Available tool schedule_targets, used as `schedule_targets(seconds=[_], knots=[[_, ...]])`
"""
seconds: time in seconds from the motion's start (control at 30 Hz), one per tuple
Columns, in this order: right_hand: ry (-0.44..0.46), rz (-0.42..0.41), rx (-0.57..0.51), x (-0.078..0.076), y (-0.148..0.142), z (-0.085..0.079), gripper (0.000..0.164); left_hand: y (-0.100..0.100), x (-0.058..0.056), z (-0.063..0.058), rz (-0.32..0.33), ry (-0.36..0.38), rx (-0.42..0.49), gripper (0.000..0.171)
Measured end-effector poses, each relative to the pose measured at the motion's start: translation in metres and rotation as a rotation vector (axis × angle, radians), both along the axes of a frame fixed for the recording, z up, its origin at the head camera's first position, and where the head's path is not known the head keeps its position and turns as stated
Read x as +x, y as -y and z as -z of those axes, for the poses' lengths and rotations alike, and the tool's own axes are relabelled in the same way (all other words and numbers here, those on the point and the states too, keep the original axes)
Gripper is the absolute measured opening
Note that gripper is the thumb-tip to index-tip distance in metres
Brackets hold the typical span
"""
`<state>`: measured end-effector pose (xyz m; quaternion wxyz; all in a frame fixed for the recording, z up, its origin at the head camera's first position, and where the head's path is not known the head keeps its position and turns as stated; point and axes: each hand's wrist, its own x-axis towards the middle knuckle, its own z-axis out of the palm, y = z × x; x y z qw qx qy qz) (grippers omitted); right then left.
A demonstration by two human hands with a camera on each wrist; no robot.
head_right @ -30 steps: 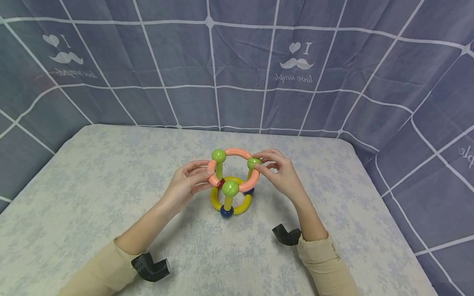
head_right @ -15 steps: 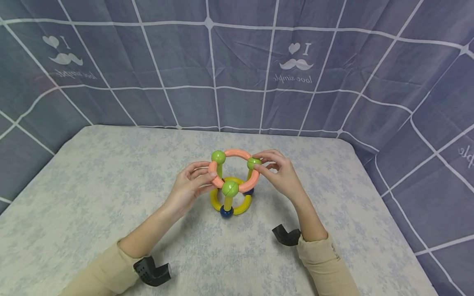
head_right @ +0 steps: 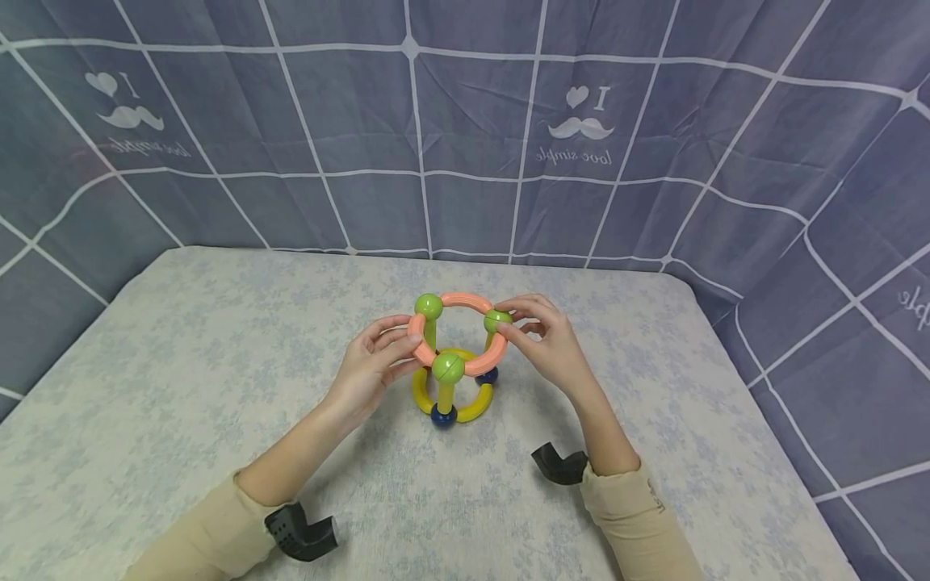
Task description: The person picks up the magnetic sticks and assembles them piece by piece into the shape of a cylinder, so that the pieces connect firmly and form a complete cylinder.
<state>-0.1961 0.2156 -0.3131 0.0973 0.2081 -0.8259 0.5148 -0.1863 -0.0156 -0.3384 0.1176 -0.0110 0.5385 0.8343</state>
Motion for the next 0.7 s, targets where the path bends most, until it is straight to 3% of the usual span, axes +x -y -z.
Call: schedule_targets(seconds=[0.43,0.7], knots=[[0.009,0.022,-0.006,0.004,0.004,-0.005,0.025,0.000,-0.002,0.005,0.013,0.005,0.024,0.039],[0.007,-0.017,-0.033,-0.009,-0.007,0.016,0.028,0.004,-0.005,0.007,0.049,-0.039,0.017,0.040]])
